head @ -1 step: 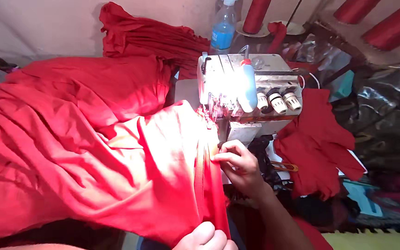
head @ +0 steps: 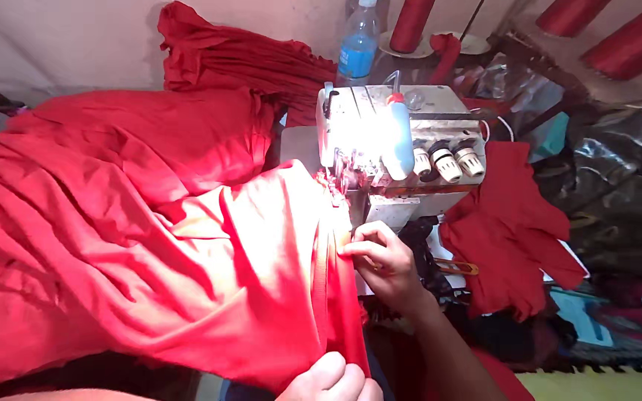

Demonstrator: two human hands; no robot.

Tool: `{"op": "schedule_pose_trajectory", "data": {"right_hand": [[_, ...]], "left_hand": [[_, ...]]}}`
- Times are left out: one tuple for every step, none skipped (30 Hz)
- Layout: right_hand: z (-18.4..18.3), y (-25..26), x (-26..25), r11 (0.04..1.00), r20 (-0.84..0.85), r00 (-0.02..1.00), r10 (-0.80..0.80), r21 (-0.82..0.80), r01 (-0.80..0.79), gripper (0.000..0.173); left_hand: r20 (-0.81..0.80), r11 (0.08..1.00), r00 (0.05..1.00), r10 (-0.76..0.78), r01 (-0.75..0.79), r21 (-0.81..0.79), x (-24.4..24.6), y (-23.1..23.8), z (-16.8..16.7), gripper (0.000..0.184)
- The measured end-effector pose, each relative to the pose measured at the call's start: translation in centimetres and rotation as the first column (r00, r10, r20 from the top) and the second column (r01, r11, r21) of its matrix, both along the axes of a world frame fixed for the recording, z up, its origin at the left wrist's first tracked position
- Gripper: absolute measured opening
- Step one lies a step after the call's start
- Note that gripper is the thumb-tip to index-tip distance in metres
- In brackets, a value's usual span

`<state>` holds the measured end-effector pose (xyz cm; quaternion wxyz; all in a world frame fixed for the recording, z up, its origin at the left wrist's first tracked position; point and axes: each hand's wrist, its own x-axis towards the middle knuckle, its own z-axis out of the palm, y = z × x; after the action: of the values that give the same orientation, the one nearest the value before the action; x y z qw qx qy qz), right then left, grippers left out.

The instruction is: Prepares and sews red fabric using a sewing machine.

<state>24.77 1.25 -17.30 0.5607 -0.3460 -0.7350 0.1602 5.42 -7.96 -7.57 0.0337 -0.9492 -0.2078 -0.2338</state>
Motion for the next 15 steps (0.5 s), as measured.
{"op": "schedule_pose_trajectory", "data": {"right_hand": [[0.2,0.3,0.0,1.000,-0.003,1.000,0.003,-0.010,-0.003,0.013],[0.3,0.6,0.0,1.000,-0.008,1.000,0.008,-0.017,-0.008,0.013],[0.4,0.8,0.1,1.000,-0.012,1.000,0.013,-0.022,-0.014,0.013],[0.4,1.0,0.2,0.999,-0.015,1.000,0.018,-0.026,-0.019,0.013],[0.5,1.1,0.2,0.999,-0.017,1.000,0.022,-0.031,-0.023,0.013],[0.5,1.2,0.3,0.999,-0.019,0.999,0.026,-0.038,-0.027,0.013],[0.5,1.2,0.4,0.999,-0.023,0.999,0.031,-0.044,-0.032,0.013],[0.5,1.3,0.4,0.998,-0.030,0.999,0.036,-0.048,-0.037,0.013],[0.4,1.3,0.5,0.998,-0.039,0.998,0.045,-0.051,-0.047,0.013],[0.3,1.2,0.6,0.997,-0.049,0.997,0.057,-0.054,-0.060,0.013],[0.2,1.2,0.7,0.995,-0.056,0.996,0.072,-0.059,-0.075,0.012],[0.2,1.1,0.8,0.994,-0.060,0.995,0.083,-0.063,-0.087,0.012],[0.1,1.0,0.8,0.994,-0.061,0.994,0.086,-0.063,-0.090,0.012],[0.1,0.9,0.9,0.994,-0.059,0.995,0.087,-0.062,-0.090,0.012],[0.2,0.8,1.0,0.994,-0.056,0.995,0.085,-0.062,-0.089,0.012]], "left_hand": [[-0.119,0.997,0.990,-0.069,0.067,-0.022,-0.2,0.8,0.3,0.031],[-0.176,0.996,0.981,-0.087,0.084,-0.025,-0.1,1.3,0.4,0.031],[-0.189,0.997,0.979,-0.079,0.075,-0.032,0.1,1.6,0.3,0.030],[-0.169,0.998,0.984,-0.062,0.057,-0.039,0.4,1.8,0.1,0.028],[-0.151,0.999,0.988,-0.035,0.031,-0.029,0.6,2.0,-0.2,0.028],[-0.131,1.000,0.991,-0.003,0.004,0.004,0.8,2.4,-0.6,0.028],[-0.094,0.999,0.995,0.029,-0.024,0.048,1.0,2.9,-1.1,0.029],[-0.039,0.993,0.997,0.063,-0.059,0.105,1.3,3.6,-1.6,0.031],[-0.010,0.986,0.996,0.091,-0.088,0.145,1.6,4.2,-1.9,0.031],[-0.006,0.980,0.994,0.113,-0.110,0.163,1.8,4.7,-1.9,0.031],[-0.007,0.976,0.991,0.136,-0.132,0.174,2.0,5.1,-1.8,0.030],[-0.014,0.971,0.987,0.160,-0.155,0.180,2.2,5.6,-1.7,0.029],[-0.029,0.966,0.981,0.189,-0.181,0.183,2.3,6.0,-1.6,0.028],[-0.041,0.961,0.976,0.214,-0.203,0.186,2.5,6.3,-1.8,0.027],[-0.040,0.956,0.971,0.236,-0.224,0.187,2.5,6.6,-2.7,0.026]]}}
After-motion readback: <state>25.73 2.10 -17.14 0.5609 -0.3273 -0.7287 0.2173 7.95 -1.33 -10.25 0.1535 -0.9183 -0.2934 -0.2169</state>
